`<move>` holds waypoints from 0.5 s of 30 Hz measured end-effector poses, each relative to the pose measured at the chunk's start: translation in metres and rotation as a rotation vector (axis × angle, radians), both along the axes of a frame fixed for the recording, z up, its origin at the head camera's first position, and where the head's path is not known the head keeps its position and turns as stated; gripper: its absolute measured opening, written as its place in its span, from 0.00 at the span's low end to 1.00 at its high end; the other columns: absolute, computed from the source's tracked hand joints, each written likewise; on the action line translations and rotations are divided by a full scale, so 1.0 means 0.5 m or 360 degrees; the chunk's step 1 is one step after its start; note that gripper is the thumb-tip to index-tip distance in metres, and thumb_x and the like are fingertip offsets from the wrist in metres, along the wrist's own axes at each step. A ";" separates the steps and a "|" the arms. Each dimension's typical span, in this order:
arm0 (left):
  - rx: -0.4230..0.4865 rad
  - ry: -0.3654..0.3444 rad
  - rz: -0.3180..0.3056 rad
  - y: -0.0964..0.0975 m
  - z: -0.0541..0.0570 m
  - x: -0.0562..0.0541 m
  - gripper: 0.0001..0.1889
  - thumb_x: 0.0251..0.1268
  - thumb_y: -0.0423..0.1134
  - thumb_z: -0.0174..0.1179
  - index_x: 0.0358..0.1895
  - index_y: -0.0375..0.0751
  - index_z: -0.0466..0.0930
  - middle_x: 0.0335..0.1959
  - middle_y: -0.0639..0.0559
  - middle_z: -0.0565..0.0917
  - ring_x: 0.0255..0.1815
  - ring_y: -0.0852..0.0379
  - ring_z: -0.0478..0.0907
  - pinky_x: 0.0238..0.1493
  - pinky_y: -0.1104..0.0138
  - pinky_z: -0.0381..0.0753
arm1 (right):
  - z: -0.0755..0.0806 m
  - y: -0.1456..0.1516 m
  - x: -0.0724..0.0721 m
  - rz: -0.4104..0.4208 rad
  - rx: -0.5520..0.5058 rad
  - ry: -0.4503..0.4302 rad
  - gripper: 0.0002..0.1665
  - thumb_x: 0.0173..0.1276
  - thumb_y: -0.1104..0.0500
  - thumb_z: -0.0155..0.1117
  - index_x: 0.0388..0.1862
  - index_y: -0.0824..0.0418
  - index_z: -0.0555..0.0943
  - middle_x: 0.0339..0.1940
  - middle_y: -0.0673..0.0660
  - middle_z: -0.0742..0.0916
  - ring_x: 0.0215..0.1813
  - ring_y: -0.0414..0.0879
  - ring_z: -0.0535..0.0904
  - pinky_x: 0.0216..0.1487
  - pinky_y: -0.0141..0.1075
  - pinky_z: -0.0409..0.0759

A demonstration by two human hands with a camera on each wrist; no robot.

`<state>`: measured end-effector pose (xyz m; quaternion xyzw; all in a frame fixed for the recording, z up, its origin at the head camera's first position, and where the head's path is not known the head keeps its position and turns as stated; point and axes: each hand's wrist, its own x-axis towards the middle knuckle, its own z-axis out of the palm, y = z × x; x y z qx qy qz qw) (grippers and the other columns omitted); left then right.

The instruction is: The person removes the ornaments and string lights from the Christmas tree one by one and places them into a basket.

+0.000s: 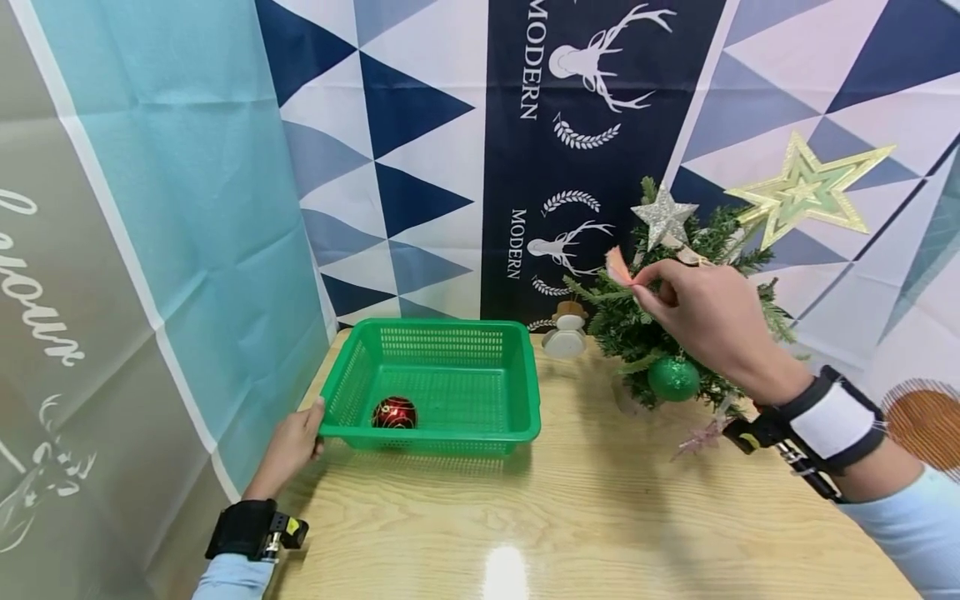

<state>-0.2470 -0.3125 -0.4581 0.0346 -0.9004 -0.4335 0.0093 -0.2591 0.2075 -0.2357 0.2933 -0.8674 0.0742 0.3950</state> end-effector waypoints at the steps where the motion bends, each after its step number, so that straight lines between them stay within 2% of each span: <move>1: -0.0001 0.0003 0.0000 -0.001 0.000 0.000 0.32 0.87 0.60 0.33 0.26 0.40 0.69 0.18 0.46 0.77 0.22 0.44 0.76 0.29 0.60 0.70 | -0.004 -0.008 -0.001 0.0010 -0.0001 -0.0006 0.05 0.63 0.64 0.76 0.38 0.62 0.88 0.11 0.43 0.68 0.13 0.35 0.55 0.17 0.36 0.53; 7: -0.0006 -0.0017 -0.0021 -0.003 0.002 0.001 0.32 0.86 0.61 0.32 0.27 0.41 0.67 0.20 0.45 0.77 0.23 0.45 0.75 0.32 0.59 0.69 | -0.026 -0.055 -0.003 0.0023 0.0005 -0.0086 0.04 0.65 0.63 0.75 0.37 0.61 0.87 0.11 0.43 0.69 0.12 0.37 0.58 0.16 0.36 0.55; 15: -0.0011 -0.0023 0.0014 -0.002 0.004 0.001 0.32 0.86 0.61 0.33 0.24 0.42 0.68 0.19 0.43 0.78 0.22 0.46 0.76 0.30 0.60 0.70 | -0.060 -0.109 -0.008 0.0008 -0.0013 -0.0299 0.02 0.71 0.60 0.72 0.39 0.57 0.87 0.14 0.45 0.75 0.15 0.38 0.65 0.17 0.37 0.62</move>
